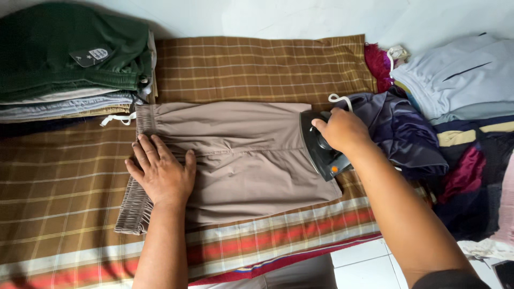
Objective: The person irons a pair of green shorts on a plaid-covered table, then places them on a stack of folded clothes. Next, they unfold and iron a pair of brown shorts, smoothing the fabric with the iron.
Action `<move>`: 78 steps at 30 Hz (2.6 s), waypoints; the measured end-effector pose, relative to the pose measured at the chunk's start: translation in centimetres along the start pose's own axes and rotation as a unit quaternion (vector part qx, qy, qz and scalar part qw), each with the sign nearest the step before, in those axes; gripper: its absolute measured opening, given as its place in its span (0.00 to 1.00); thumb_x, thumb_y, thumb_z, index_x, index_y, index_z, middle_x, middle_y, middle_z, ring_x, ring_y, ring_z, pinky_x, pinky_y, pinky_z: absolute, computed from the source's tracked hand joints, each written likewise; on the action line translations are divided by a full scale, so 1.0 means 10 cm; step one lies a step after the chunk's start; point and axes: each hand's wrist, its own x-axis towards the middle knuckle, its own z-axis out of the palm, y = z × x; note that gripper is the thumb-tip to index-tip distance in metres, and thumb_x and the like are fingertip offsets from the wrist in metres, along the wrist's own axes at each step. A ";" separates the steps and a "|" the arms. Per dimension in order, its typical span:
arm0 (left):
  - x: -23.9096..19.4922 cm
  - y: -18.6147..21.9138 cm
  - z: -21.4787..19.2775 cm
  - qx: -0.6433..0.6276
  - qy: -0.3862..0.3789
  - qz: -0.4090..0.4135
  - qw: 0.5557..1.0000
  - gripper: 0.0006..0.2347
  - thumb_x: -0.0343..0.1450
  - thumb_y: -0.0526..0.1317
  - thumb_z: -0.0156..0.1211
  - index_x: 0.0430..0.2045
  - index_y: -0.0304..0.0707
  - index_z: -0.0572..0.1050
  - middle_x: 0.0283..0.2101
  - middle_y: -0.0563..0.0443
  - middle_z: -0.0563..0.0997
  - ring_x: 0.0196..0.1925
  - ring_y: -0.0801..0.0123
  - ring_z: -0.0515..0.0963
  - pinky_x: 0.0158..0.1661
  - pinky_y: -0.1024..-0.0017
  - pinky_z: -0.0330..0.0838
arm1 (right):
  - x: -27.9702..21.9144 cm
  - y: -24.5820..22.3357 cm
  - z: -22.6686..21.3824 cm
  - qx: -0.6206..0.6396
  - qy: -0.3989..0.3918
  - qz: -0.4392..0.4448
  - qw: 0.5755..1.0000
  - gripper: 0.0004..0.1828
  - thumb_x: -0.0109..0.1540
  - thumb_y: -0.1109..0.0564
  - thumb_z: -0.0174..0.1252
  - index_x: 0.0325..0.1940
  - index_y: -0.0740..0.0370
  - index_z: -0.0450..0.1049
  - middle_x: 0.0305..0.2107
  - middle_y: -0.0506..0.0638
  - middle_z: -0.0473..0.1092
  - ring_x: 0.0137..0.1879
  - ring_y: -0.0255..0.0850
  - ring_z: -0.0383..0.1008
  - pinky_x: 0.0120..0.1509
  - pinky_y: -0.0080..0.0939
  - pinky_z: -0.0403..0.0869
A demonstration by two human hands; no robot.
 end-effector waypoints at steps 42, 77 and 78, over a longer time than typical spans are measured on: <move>-0.14 -0.21 -0.67 -0.740 0.100 -0.088 0.660 0.26 0.79 0.51 0.42 0.67 0.29 0.63 0.72 0.30 0.62 0.77 0.47 0.53 0.76 0.57 0.43 | -1.25 -1.83 -0.05 -0.008 0.006 -0.398 0.918 0.19 0.57 0.35 0.59 0.38 0.49 0.80 0.25 0.53 0.78 0.37 0.53 0.81 0.40 0.47 0.76; -0.14 0.14 -0.17 -0.018 0.165 0.148 0.975 0.37 0.66 0.54 0.65 0.69 0.34 0.66 0.73 0.32 0.65 0.75 0.43 0.60 0.70 0.39 0.39 | -1.03 -0.40 0.27 -0.016 0.049 -0.154 0.987 0.31 0.62 0.31 0.54 0.56 0.55 0.78 0.40 0.57 0.80 0.50 0.54 0.81 0.51 0.53 0.79; -0.20 0.28 -0.27 0.006 0.180 0.189 0.965 0.35 0.65 0.51 0.68 0.69 0.36 0.67 0.73 0.34 0.66 0.75 0.46 0.61 0.71 0.40 0.39 | -1.02 -0.39 0.29 -0.027 0.062 -0.148 0.987 0.32 0.62 0.30 0.53 0.56 0.55 0.77 0.40 0.57 0.80 0.50 0.54 0.81 0.50 0.53 0.79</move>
